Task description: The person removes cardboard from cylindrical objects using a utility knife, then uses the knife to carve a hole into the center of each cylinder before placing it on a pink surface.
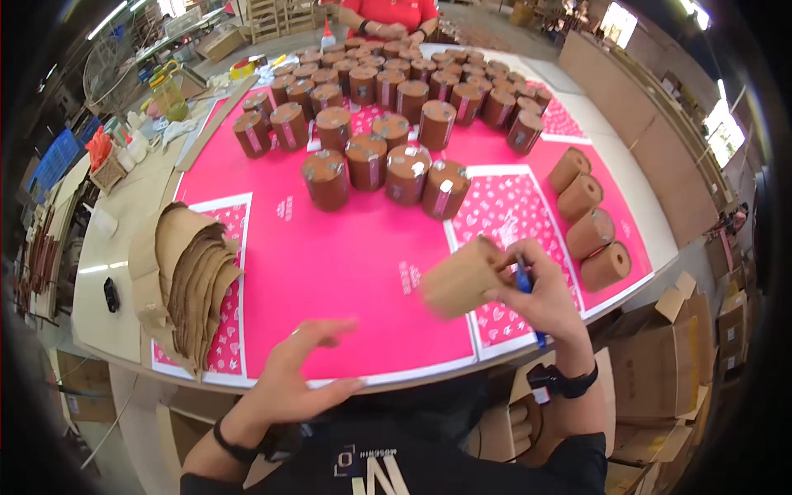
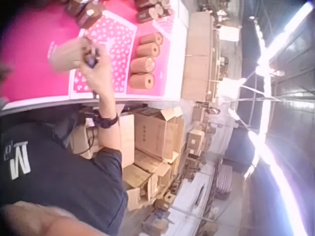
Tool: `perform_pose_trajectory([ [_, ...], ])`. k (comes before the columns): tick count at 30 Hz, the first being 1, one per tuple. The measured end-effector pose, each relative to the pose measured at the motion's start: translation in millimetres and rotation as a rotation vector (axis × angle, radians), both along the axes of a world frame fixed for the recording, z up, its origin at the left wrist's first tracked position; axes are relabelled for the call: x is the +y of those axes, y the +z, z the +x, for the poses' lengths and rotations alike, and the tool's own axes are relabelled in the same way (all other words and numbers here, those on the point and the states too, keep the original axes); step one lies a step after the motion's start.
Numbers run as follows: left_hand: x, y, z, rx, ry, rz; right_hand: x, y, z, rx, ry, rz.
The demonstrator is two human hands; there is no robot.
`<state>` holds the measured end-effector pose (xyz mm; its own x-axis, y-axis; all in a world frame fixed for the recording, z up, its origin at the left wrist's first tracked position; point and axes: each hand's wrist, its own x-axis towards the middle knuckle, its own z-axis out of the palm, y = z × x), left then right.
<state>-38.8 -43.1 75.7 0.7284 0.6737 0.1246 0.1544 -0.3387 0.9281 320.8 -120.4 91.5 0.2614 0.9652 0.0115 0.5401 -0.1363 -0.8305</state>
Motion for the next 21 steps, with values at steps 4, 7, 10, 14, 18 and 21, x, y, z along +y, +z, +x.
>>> perform_pose_trajectory([
  [4,16,-19,22,-0.069,-0.162,-0.560,6,-14,-71,0.673,0.328,-0.142],
  [7,13,-17,27,-0.088,-0.139,-0.859,7,-39,-89,0.779,0.399,-0.059],
  [10,7,-31,18,-0.097,0.137,-0.882,6,-55,-92,0.537,0.185,0.006],
  [14,-9,-34,21,0.503,0.418,0.237,-12,-70,-93,0.609,0.036,-0.223],
  [18,-8,-38,22,0.603,0.271,0.454,-31,-83,-102,0.646,0.147,-0.251],
  [21,-2,-43,20,0.431,0.137,0.155,-46,-103,-107,0.530,0.163,-0.177],
])
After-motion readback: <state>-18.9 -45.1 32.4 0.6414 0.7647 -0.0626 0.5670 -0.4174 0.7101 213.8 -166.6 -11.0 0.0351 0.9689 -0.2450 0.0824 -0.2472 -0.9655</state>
